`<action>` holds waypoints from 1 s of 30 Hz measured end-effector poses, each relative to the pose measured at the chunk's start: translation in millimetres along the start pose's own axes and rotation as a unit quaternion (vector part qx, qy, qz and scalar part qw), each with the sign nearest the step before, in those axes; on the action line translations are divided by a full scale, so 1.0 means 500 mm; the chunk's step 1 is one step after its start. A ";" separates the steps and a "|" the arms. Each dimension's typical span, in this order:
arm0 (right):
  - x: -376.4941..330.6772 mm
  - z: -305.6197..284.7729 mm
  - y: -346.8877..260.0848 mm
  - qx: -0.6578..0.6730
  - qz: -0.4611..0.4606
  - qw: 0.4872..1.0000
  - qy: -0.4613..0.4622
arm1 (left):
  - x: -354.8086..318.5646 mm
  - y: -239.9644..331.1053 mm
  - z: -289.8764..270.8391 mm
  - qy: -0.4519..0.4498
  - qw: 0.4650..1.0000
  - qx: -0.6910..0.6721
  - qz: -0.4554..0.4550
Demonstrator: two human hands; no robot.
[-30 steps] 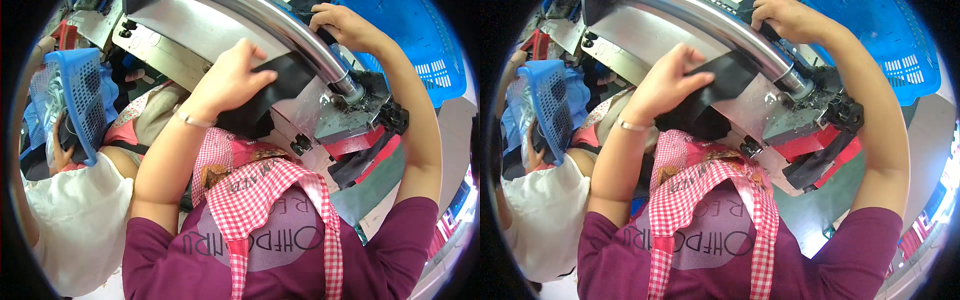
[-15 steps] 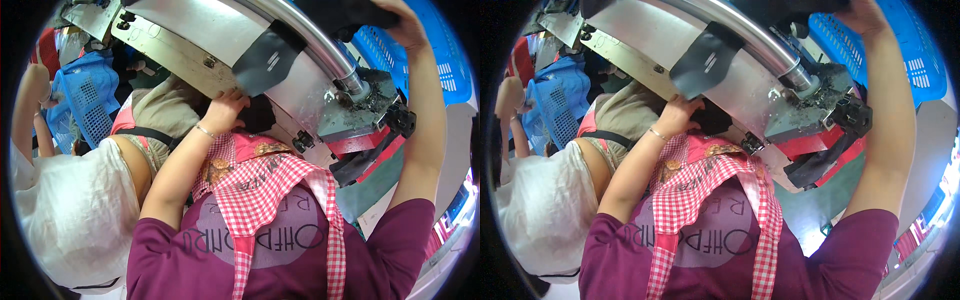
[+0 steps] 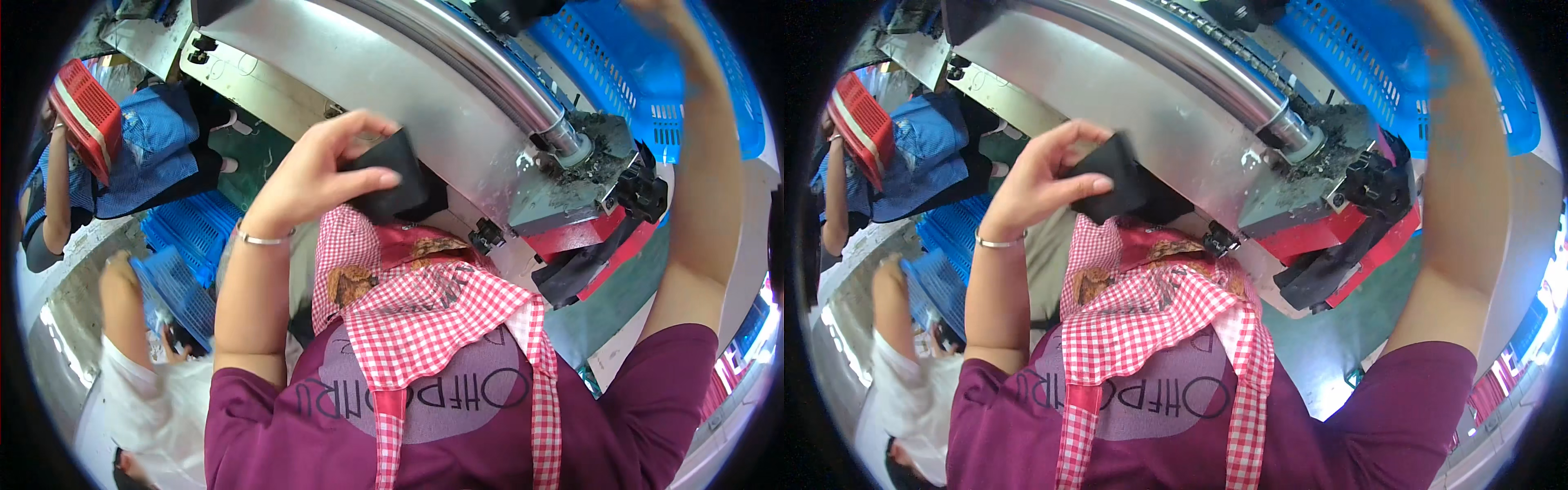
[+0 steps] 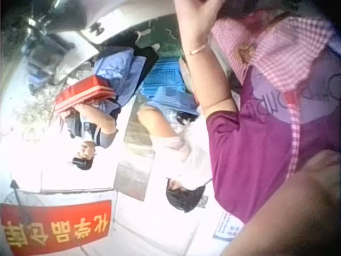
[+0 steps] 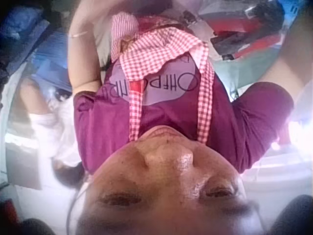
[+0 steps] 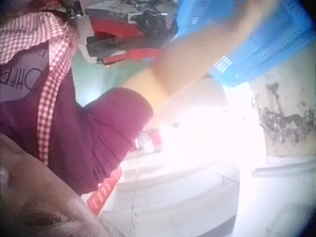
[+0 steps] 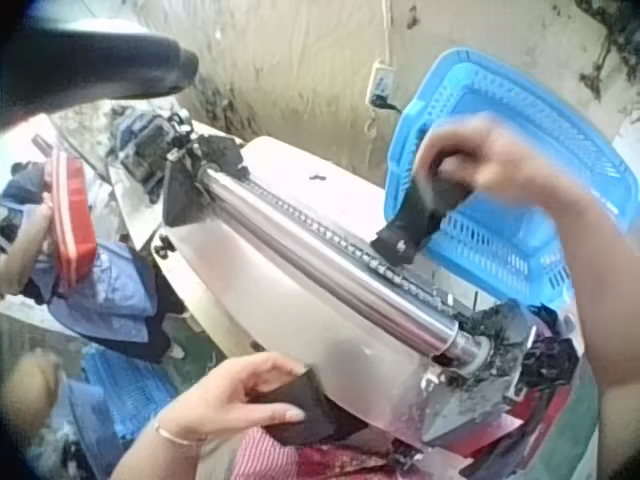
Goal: The person uses a roller machine to apply glue to several black shoe components. They pick up individual pieces from a blue basket, feed them through the machine rollers, and stack the finished parts.
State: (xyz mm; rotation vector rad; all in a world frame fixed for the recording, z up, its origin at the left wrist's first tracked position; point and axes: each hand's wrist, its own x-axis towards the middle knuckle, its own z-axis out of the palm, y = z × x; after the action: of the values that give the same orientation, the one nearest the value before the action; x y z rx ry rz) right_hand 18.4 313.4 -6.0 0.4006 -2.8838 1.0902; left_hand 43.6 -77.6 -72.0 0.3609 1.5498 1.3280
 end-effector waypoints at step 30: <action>-0.051 0.003 0.033 0.485 0.146 0.860 0.060 | 0.064 -0.346 -0.003 0.077 0.915 0.395 0.022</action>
State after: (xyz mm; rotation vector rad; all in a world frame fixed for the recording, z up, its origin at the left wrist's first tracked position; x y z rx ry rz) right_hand 39.1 330.1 -20.7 -0.1216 -2.0856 2.4627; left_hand 92.1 -114.5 -237.1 0.8055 2.1876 0.7103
